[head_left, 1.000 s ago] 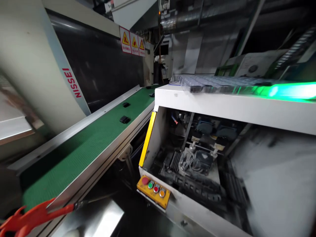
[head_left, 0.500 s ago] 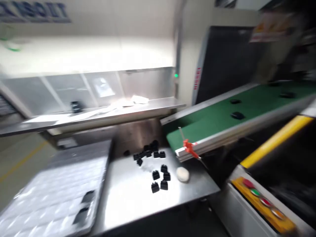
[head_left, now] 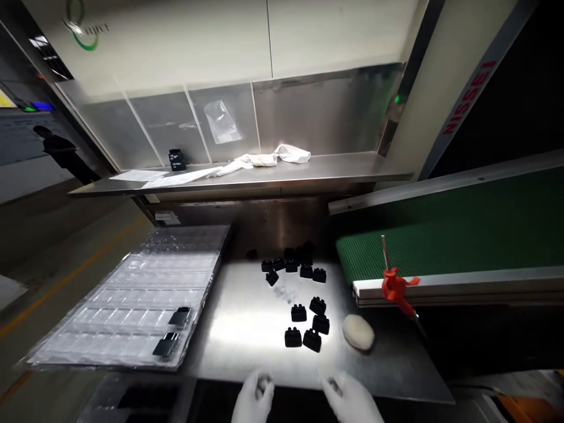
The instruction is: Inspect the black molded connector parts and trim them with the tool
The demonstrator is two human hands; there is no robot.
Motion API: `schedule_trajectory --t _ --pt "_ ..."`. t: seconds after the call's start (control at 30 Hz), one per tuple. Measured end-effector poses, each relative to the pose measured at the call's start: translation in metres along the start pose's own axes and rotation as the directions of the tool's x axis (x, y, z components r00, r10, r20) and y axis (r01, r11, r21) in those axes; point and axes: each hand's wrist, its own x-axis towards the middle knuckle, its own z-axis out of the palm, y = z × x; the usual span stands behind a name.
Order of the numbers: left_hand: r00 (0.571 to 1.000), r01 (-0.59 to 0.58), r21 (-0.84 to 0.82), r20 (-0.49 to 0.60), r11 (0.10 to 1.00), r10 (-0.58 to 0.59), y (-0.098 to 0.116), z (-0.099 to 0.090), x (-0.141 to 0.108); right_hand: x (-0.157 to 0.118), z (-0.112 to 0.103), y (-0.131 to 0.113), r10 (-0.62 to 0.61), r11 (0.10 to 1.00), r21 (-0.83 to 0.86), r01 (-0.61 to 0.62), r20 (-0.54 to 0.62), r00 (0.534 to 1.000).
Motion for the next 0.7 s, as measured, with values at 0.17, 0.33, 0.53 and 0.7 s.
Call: schedule_trajectory --t 0.17,0.33,0.53,0.7 --pt "0.986 -0.165 0.058 0.021 0.985 0.164 0.04 0.02 0.06 0.036 -0.021 0.027 0.062 0.995 0.079 -0.059 -0.039 0.997" --pt "0.96 -0.262 0.156 0.142 0.952 0.241 0.063 0.029 0.091 0.057 -0.013 0.009 0.071 0.992 0.112 -0.066 -0.041 0.997" --pt "0.942 -0.287 0.137 0.221 0.948 0.253 0.074 0.028 0.097 0.068 -0.007 -0.02 0.09 0.988 0.137 -0.075 -0.112 0.99" --pt "0.944 -0.143 -0.101 0.286 0.985 0.166 0.079 0.023 0.093 0.07 0.004 -0.028 0.099 0.962 0.267 -0.066 -0.111 0.989"
